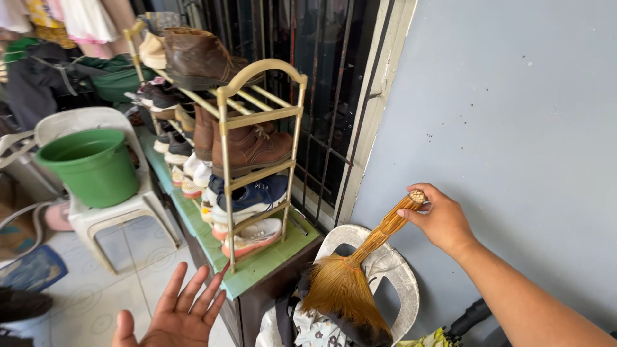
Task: Sweeping the floor of a garage around motorcycles with a broom.
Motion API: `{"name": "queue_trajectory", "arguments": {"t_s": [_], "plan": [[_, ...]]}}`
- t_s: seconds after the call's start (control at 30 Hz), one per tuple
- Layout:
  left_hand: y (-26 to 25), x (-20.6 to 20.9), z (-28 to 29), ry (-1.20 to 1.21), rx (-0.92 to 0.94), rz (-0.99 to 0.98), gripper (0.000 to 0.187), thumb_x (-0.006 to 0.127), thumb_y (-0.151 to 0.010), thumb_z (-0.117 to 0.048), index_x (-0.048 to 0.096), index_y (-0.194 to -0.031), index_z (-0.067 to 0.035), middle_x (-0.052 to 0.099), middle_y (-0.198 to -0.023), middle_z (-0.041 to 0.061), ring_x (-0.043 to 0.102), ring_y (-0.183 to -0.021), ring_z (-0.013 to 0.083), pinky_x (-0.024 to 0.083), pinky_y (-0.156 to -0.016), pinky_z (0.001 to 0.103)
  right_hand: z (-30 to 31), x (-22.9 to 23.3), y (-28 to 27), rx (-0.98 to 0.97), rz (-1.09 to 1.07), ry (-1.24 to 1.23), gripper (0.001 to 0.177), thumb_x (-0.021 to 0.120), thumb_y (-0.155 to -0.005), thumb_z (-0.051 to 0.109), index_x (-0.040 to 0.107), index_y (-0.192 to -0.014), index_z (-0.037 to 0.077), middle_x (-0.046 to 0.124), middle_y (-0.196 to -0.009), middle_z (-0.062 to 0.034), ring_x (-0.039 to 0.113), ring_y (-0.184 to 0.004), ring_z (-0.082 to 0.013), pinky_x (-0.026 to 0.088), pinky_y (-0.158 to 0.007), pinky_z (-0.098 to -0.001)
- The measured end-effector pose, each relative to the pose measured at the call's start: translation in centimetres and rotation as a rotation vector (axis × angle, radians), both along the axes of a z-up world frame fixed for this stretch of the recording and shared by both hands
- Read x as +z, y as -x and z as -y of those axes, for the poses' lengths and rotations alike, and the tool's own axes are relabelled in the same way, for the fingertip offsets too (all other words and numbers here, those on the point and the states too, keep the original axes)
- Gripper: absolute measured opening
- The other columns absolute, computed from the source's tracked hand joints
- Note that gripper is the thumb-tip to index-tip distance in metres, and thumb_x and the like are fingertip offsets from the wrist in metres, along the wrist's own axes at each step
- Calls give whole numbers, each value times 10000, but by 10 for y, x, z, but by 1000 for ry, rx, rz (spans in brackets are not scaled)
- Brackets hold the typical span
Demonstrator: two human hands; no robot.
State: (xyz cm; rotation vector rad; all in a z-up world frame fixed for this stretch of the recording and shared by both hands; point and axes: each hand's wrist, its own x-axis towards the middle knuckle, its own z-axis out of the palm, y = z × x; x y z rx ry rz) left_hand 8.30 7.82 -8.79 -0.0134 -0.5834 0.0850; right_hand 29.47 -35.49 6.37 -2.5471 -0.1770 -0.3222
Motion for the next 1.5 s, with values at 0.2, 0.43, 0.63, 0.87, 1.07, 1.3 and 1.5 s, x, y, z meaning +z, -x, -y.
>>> {"name": "queue_trajectory", "arguments": {"t_s": [0.2,0.43,0.63,0.87,1.07,1.3,1.5], "plan": [[91,55,84,-388,498,-839,999,275,-865,-715,382,-1556,-2,486,-1509,262,463,-1393,463,304,-1171,591,-8,35,89,385,136,-304,441,790,-859,240,658,-1251,89,731,-1028,-45,686,-910,-126,567,-742,-287],[186,18,132,-440,524,-829,903,251,-933,-662,429,-1538,-15,588,-1423,211,550,-1297,379,375,-1103,495,-34,105,194,741,375,-298,407,763,-947,107,605,-1318,54,616,-1197,-42,663,-1042,-119,576,-912,-276],[236,-26,133,-411,477,-912,859,237,-928,-651,459,-1526,-76,650,-1381,166,607,-1260,324,391,-1095,484,-82,124,255,1031,311,-408,404,730,-983,85,567,-1352,73,603,-1233,-20,630,-1126,-106,561,-986,-280],[244,-29,122,-619,241,-1128,740,400,-918,-673,323,-1541,-282,667,-1398,121,704,-1123,268,461,-1033,448,-162,63,322,1134,372,-212,444,835,-778,171,625,-1162,96,689,-1051,-58,693,-991,-201,553,-871,-332],[241,-54,54,-284,348,-1110,635,543,-911,-541,387,-1431,-211,650,-1276,110,719,-1059,296,561,-915,439,-212,-41,336,1431,352,-181,457,896,-755,250,653,-1118,115,689,-998,-47,703,-969,-222,559,-854,-351],[234,-78,-68,-398,510,-1302,556,624,-914,-287,410,-1425,-243,606,-1049,29,652,-892,209,570,-803,429,-314,-184,285,1269,-792,-189,311,735,-949,282,625,-1159,82,643,-1106,-71,635,-1068,-146,567,-890,-281],[209,-61,-165,-714,578,-1253,806,651,-924,-315,203,-1592,-263,630,-1091,86,647,-930,194,568,-823,399,-431,-143,319,547,-1563,-218,734,764,-870,221,361,-1480,282,713,-1012,-116,657,-723,-178,494,-629,-307]]}}
